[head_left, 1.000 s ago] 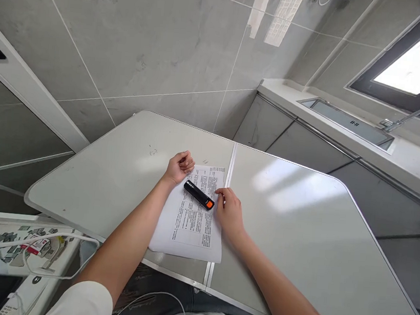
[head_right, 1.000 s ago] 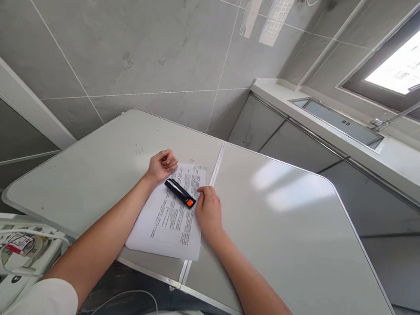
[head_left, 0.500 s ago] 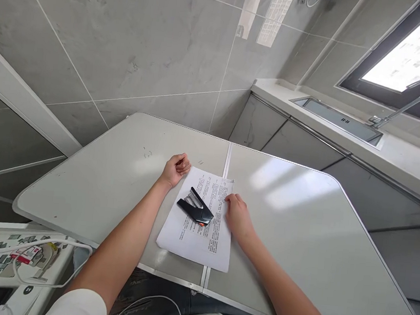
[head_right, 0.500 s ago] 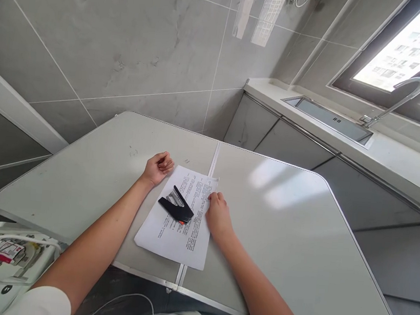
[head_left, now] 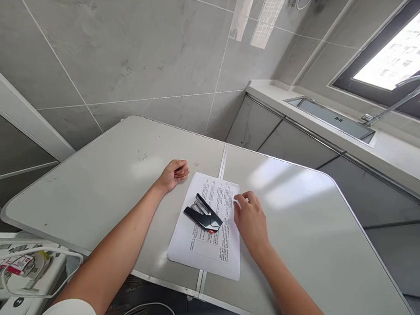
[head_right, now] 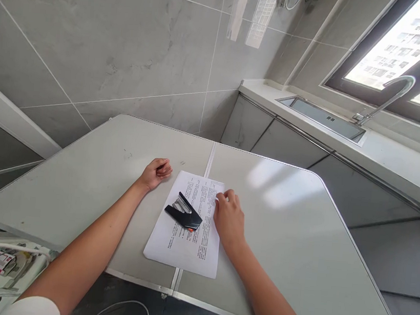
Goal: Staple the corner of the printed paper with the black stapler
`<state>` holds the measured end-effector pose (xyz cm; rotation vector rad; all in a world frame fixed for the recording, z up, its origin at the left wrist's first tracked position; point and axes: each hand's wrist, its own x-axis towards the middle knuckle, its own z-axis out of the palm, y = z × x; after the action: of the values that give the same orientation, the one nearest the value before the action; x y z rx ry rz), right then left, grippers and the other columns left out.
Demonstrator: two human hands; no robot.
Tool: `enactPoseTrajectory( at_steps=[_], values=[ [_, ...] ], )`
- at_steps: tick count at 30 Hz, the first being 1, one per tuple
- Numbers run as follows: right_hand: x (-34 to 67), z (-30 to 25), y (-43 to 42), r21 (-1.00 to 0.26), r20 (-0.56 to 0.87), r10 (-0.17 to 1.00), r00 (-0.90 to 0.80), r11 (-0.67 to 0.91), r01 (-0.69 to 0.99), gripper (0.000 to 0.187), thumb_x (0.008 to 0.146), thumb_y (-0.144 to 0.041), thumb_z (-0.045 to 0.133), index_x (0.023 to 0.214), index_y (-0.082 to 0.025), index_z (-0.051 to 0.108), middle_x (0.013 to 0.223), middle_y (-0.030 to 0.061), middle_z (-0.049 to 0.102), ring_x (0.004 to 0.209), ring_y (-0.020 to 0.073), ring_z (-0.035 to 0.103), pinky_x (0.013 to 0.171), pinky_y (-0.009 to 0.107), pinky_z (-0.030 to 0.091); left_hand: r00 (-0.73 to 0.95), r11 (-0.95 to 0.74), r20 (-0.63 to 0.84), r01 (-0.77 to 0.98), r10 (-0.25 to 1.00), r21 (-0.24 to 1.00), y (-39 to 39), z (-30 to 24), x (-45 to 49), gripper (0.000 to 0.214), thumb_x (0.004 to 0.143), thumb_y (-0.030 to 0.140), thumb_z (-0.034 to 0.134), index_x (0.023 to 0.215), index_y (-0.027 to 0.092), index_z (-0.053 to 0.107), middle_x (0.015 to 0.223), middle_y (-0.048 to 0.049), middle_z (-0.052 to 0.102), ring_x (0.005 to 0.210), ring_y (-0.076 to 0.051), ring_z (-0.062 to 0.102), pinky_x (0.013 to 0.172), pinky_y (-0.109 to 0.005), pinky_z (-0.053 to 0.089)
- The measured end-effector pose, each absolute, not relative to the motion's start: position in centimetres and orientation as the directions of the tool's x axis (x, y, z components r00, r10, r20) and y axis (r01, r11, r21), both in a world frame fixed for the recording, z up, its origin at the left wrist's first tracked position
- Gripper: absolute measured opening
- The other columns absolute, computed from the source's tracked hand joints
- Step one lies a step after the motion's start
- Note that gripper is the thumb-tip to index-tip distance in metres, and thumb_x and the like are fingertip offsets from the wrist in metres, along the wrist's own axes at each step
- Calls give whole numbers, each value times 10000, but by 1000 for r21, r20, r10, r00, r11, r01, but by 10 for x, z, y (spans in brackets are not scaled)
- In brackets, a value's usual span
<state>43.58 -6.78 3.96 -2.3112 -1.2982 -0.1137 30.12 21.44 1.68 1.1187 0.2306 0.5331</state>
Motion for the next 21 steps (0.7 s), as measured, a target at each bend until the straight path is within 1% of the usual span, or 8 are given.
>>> enactPoseTrajectory(
  at_steps=[3, 6, 9, 11, 14, 17, 19, 21],
  values=[
    [399, 51, -63, -450, 336, 889, 312, -139, 882, 193, 1012, -304, 532, 1165, -227, 619, 1148, 119, 591, 1035, 266, 570, 827, 403, 533, 830, 149, 104, -219, 548, 964, 209, 15, 305, 429, 948, 410, 589, 601, 171, 507, 522, 68, 231, 478, -87, 246, 496, -242, 218],
    [371, 46, -56, -399, 253, 954, 158, -46, 916, 559, 864, -419, 763, 1341, -226, 545, 1295, 147, 543, 1117, 335, 524, 917, 512, 537, 836, -168, 179, -106, 519, 980, 199, 14, 311, 401, 1014, 444, 487, 748, 174, 616, 592, 25, 444, 562, -119, 406, 587, -269, 348],
    [367, 35, -51, -354, 237, 949, 207, -114, 928, 560, 836, -313, 793, 1333, -235, 547, 1306, 153, 520, 1127, 346, 507, 937, 534, 536, 898, -557, 276, -42, 342, 829, 189, 13, 316, 282, 1006, 403, 514, 937, 204, 701, 915, -41, 681, 903, -197, 585, 835, -348, 450],
    [372, 31, -50, -363, 224, 943, 247, -154, 919, 510, 851, -275, 766, 1312, -224, 554, 1252, 156, 529, 1095, 328, 521, 912, 505, 551, 937, -743, 275, -25, 217, 669, 185, 11, 318, 208, 985, 352, 556, 1040, 241, 723, 1151, -42, 703, 1105, -239, 573, 973, -408, 424],
    [382, 31, -52, -321, 206, 965, 162, -89, 943, 442, 883, -261, 701, 1296, -193, 560, 1151, 152, 569, 1024, 306, 546, 854, 466, 562, 958, -850, 241, 4, 153, 527, 183, 8, 319, 204, 987, 305, 554, 1100, 268, 720, 1280, -29, 675, 1188, -250, 558, 1026, -443, 399],
    [395, 33, -54, -296, 235, 971, 51, 22, 955, 389, 883, -244, 636, 1260, -173, 578, 1100, 144, 616, 966, 282, 566, 828, 431, 547, 961, -870, 232, 15, 148, 493, 184, 7, 319, 203, 987, 293, 552, 1109, 270, 712, 1288, -27, 668, 1190, -244, 564, 1028, -442, 402],
    [406, 30, -54, -383, 247, 968, 42, 58, 922, 373, 851, -240, 634, 1218, -181, 599, 1029, 109, 653, 907, 248, 581, 805, 384, 532, 961, -873, 231, 21, 151, 486, 183, 9, 318, 194, 978, 290, 562, 1101, 272, 710, 1279, -26, 668, 1189, -244, 566, 1025, -440, 402],
    [419, 26, -52, -541, 227, 967, 117, 25, 840, 342, 830, -222, 630, 1171, -203, 622, 881, 40, 664, 766, 186, 575, 721, 310, 505, 962, -875, 226, 26, 153, 483, 182, 11, 318, 183, 962, 281, 575, 1084, 270, 710, 1263, -28, 669, 1176, -245, 570, 1017, -439, 404]
  ],
)
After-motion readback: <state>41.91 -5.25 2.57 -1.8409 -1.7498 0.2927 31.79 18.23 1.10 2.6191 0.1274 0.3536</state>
